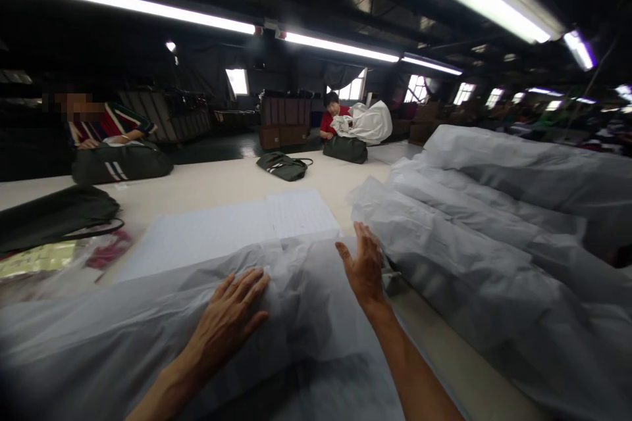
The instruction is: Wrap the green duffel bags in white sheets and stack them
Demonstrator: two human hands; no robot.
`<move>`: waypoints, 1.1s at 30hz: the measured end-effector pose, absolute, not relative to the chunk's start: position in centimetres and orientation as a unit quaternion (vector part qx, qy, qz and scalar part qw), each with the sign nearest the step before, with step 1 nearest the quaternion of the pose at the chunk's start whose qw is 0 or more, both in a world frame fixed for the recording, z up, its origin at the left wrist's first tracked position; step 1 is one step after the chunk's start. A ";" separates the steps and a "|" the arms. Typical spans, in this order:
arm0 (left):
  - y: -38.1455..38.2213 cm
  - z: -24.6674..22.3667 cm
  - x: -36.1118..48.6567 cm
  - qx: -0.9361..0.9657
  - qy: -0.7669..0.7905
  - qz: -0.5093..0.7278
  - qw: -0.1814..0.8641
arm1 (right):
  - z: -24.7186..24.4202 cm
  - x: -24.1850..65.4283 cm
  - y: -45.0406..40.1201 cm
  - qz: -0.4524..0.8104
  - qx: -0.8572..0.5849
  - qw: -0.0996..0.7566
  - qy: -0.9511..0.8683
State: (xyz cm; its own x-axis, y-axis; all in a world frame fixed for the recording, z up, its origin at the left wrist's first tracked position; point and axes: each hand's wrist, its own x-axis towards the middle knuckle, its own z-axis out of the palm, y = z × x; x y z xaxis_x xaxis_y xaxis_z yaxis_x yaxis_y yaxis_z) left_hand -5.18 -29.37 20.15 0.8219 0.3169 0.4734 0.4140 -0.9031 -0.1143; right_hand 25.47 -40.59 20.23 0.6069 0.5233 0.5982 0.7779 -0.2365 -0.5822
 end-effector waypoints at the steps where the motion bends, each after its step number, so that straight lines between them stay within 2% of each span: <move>1: -29.2 20.0 -5.2 -0.947 -0.188 -0.234 0.111 | 19.6 26.4 -41.9 -0.091 -0.795 0.479 -0.362; 3: -28.9 19.7 -5.2 -0.945 -0.177 -0.247 0.118 | 17.9 27.3 -44.6 0.068 -0.808 0.519 -0.270; 5: -28.5 19.3 -5.2 -0.944 -0.166 -0.259 0.124 | 16.1 27.3 -46.6 0.238 -0.763 0.552 -0.239; 8: -27.9 19.0 -5.3 -0.942 -0.158 -0.265 0.134 | 14.3 26.6 -47.5 0.340 -0.689 0.590 -0.248; 15: -27.2 19.1 -5.4 -0.944 -0.142 -0.262 0.145 | 14.0 28.6 -45.2 0.271 -0.702 0.620 -0.223; 24: -26.6 19.0 -5.4 -0.938 -0.127 -0.290 0.140 | 11.7 36.7 -49.7 0.103 -0.819 0.542 -0.156; 33: -25.0 16.4 -7.3 -0.955 -0.191 -0.219 0.058 | 9.2 43.4 -46.8 0.212 -0.815 0.507 -0.186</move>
State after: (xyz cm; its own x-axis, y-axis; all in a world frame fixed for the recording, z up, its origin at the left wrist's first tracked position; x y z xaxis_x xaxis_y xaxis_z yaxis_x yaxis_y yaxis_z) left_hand -7.28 -24.99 16.44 0.8308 0.3398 0.4409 0.3906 -0.9202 -0.0268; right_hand 43.36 -46.75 9.24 0.8409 0.5180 -0.1566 0.0884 -0.4169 -0.9046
